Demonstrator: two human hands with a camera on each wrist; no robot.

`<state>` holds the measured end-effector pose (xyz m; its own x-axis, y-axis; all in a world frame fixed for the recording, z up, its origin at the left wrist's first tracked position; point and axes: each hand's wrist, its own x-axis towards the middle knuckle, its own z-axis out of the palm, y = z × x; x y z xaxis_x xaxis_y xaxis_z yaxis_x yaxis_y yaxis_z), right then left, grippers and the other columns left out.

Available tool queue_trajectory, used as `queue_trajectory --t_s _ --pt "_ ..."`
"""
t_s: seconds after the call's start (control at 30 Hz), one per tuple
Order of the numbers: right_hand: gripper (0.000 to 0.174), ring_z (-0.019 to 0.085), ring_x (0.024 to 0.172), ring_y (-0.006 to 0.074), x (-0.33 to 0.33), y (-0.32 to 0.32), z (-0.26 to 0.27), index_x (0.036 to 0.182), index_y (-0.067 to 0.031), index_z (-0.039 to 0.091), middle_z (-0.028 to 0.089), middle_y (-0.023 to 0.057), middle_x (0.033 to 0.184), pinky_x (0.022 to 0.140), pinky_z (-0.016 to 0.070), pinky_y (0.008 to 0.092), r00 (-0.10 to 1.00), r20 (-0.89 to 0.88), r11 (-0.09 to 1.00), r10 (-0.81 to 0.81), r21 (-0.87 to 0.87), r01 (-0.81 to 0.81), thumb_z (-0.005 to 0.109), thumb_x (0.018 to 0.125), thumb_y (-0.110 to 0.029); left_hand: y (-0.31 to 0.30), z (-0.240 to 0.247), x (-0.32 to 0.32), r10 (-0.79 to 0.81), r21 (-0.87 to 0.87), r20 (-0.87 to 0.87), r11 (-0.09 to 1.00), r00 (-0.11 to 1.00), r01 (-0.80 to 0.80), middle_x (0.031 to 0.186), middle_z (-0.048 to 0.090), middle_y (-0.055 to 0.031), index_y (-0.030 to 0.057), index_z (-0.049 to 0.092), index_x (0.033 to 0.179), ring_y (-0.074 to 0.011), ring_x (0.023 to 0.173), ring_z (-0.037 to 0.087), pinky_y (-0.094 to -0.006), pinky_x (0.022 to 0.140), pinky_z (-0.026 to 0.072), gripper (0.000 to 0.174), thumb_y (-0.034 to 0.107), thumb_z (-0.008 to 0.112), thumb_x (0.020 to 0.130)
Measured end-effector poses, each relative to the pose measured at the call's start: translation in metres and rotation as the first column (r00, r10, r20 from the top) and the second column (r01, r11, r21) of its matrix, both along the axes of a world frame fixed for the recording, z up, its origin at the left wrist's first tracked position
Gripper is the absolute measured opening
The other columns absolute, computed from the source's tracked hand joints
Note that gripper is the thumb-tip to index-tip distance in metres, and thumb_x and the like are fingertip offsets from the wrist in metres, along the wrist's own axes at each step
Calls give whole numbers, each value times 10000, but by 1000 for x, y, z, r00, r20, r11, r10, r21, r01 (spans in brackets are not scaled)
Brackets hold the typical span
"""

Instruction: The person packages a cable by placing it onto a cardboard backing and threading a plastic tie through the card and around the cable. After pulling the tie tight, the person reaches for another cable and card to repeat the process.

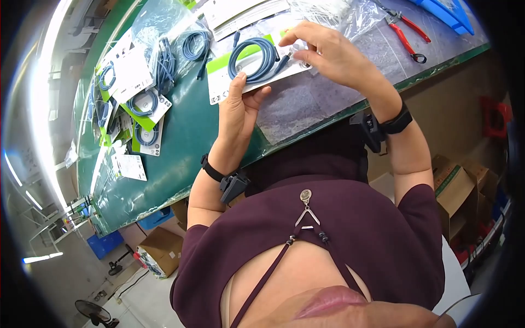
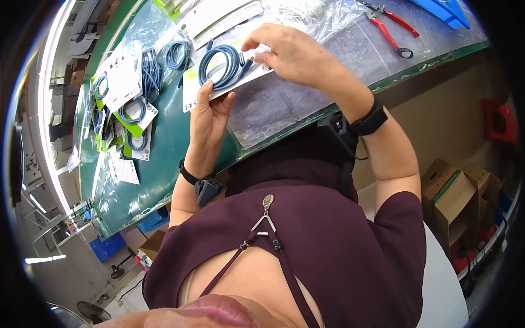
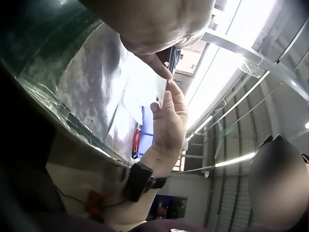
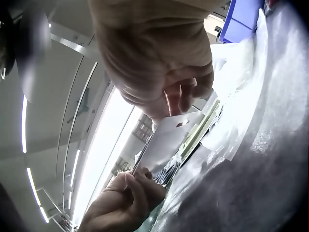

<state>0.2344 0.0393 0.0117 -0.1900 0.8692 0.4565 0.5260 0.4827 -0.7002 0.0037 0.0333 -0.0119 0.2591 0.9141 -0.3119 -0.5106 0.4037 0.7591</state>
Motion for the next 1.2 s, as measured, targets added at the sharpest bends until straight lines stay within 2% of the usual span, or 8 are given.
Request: queue_trajectory --t_s 0.13,0.23,0.37,0.67,0.73,0.77,0.9,1.2 --pt "115 524 793 114 4 8 -8 914 -29 624 568 21 925 725 440 287 987 90 990 133 39 -137 658 813 -72 5 -3 0 -21 -51 46 998 999 23 1051 626 -128 -15 494 1185 -213 877 652 -322 715 591 325 157 555 916" --pt "109 489 799 108 4 12 -7 796 -22 611 538 7 866 728 401 268 975 -176 925 135 -331 -188 666 814 -114 6 -4 -1 1 -71 48 997 999 3 1037 632 -128 -19 497 1181 -213 871 654 -322 716 591 324 161 555 917" --pt "147 481 786 97 -1 11 -3 728 -35 593 502 -6 824 708 371 237 922 -387 776 30 -572 -265 676 801 -132 7 -6 -3 21 -74 25 997 999 -20 1033 633 -131 -21 498 1179 -212 871 655 -322 717 591 324 168 550 921" --pt "152 489 810 124 -4 13 -9 717 -59 593 510 0 840 744 367 258 911 -412 751 -17 -606 -260 695 779 -154 8 -7 -5 -17 -49 1 999 1000 17 1083 612 -134 -19 463 1219 -214 902 650 -327 721 590 353 167 534 928" --pt "153 492 855 161 -8 10 -15 751 -75 615 536 9 893 790 363 287 998 -4 980 -61 -187 60 731 739 -173 8 -4 -4 -4 -35 -11 999 1000 4 1094 607 -135 -18 455 1229 -214 908 649 -329 721 590 361 165 532 929" --pt "166 493 877 179 -11 9 -15 769 -82 626 549 13 919 813 361 302 972 176 986 -155 93 141 749 719 -183 7 -2 -1 -11 -10 -21 1000 1000 11 1108 600 -136 -14 447 1239 -216 918 646 -332 729 588 363 163 526 932" --pt "229 484 944 209 -36 -4 16 837 -116 659 568 0 1018 859 337 332 969 240 968 -55 250 -7 769 656 -202 0 2 4 -32 68 -26 997 999 33 1148 579 -136 -1 427 1263 -224 949 636 -345 760 580 369 154 514 940" --pt "218 505 917 157 -38 -4 5 847 -155 680 591 -56 933 840 323 312 969 245 946 14 310 -92 749 646 -206 -11 -6 12 -94 271 119 961 989 58 1166 567 -134 -4 422 1269 -244 984 621 -385 852 549 386 148 547 936"
